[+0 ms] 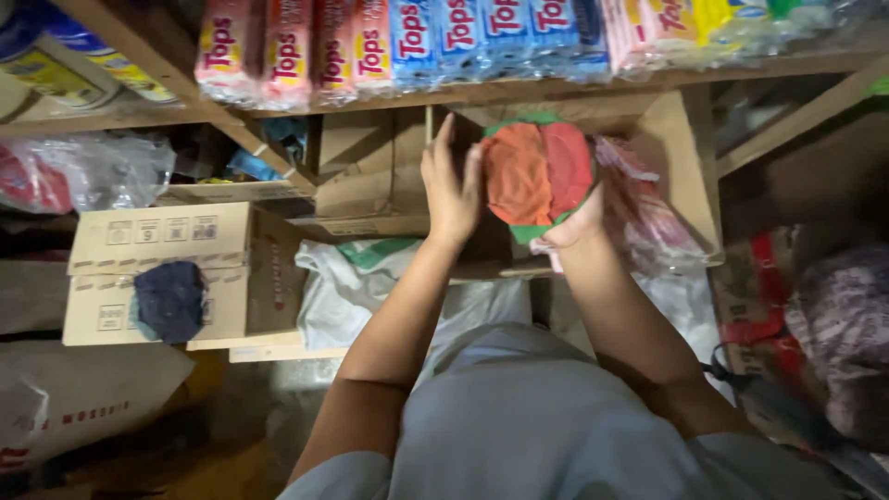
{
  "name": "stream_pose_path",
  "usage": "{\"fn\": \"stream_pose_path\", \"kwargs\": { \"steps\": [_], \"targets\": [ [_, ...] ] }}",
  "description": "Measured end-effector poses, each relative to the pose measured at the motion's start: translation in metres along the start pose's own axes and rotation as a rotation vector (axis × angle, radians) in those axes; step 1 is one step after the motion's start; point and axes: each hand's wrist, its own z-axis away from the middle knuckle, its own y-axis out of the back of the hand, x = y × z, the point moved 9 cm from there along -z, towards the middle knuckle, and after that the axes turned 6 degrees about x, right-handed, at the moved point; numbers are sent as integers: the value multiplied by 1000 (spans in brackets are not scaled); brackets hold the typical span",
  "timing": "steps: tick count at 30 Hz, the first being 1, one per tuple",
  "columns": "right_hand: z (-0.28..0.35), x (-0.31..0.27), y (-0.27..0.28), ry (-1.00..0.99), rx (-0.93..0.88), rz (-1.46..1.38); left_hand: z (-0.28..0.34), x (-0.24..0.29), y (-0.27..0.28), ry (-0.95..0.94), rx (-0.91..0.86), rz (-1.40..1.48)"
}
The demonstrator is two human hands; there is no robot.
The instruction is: Wiping and organizing packages of Tops brand items on grocery store shelves.
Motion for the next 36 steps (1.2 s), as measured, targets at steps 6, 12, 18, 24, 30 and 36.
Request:
{"fn": "stream_pose_path", "kwargs": {
  "steps": [6,12,18,24,30,36],
  "targets": [
    [23,-81,21,80,-62,-71,28,-51,-65,326,-23,29],
    [36,-138,49,136,-53,-73,165,-137,-192,1403,-668,645],
    [39,-150,80,172,-18,-56,178,-189,-198,1107,-572,492],
    [37,-145,94,145,-25,-62,178,-188,-189,925,-718,238],
    [43,-150,96,199,19,-26,129,-120,-144,1038,-634,358],
    [54,-140,68,156,-15,-21,137,-138,-121,1430,-545,585]
  ]
}}
